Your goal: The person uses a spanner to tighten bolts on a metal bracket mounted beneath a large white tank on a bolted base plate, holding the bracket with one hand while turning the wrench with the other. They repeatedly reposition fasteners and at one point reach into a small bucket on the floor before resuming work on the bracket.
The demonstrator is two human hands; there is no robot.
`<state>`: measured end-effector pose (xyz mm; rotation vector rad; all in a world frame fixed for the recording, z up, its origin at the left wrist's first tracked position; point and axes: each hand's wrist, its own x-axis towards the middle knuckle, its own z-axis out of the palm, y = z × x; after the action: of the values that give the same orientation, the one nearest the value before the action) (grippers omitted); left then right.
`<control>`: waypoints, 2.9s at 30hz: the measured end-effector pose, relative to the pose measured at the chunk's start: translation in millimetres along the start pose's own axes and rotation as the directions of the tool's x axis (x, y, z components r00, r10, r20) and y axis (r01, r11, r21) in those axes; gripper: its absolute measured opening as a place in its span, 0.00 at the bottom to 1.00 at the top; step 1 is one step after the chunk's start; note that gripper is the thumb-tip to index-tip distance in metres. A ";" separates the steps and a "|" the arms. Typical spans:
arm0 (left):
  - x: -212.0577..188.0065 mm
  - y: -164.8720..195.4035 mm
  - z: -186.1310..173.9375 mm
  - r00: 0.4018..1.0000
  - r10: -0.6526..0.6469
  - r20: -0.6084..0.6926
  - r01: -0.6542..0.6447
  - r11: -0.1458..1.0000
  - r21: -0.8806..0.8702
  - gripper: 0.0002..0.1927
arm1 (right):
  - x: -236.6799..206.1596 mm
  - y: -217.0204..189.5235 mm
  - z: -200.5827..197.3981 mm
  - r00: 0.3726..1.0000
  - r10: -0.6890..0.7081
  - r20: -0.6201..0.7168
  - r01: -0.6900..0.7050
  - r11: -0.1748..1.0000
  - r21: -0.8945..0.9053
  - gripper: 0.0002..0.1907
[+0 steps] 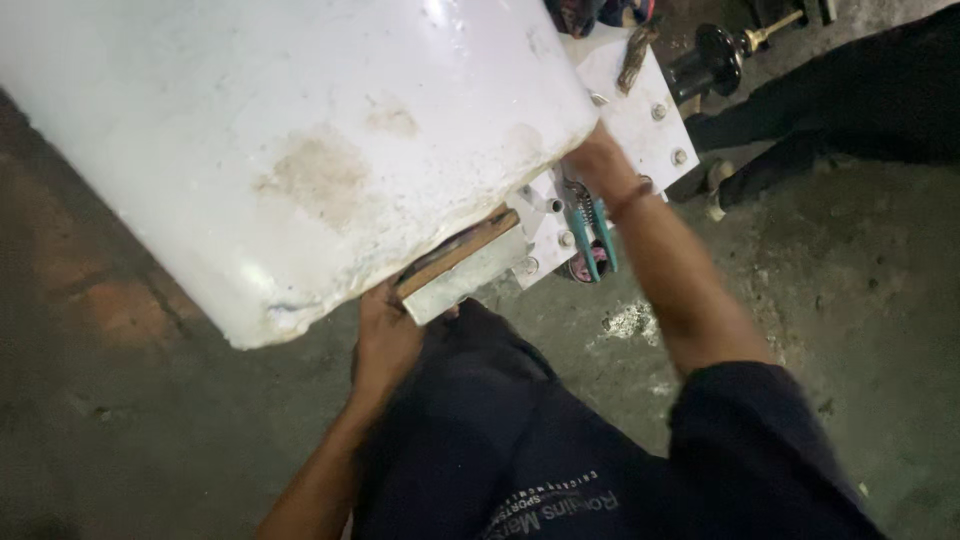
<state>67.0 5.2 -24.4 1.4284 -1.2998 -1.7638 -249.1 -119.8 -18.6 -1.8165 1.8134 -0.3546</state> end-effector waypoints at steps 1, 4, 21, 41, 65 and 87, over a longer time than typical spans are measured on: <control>-1.8 1.6 -1.8 1.000 -0.006 -0.027 0.010 0.989 0.151 0.16 | -5.7 4.4 -6.3 0.999 -0.007 -0.053 0.014 0.993 0.120 0.16; -6.0 11.5 10.8 0.996 0.085 -0.040 -0.090 0.985 -0.144 0.14 | -37.3 9.1 -35.6 0.956 0.180 -0.233 -0.207 0.974 -0.095 0.09; -55.5 108.2 45.1 0.934 0.344 -0.098 -0.330 0.934 0.136 0.13 | -207.8 -121.8 57.8 0.930 0.359 -0.084 -0.094 0.451 0.888 0.08; -16.0 85.5 62.8 0.765 0.423 -0.486 -0.593 0.756 -0.276 0.06 | -158.1 -150.4 -49.0 0.581 -0.596 -0.554 0.300 0.789 -0.536 0.21; -14.9 84.5 60.7 0.790 0.414 -0.452 -0.571 0.766 -0.296 0.07 | -127.1 -111.5 43.8 0.850 0.158 -0.503 0.370 0.500 0.783 0.15; -19.9 97.3 54.6 0.877 0.364 -0.315 -0.479 0.719 -0.503 0.13 | -126.3 -120.1 62.3 0.861 0.249 -0.444 0.381 0.263 0.886 0.12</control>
<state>5.7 1.8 70.9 0.8434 -0.8004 -1.4703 -122.1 9.2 19.6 -0.8415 1.1647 -1.7300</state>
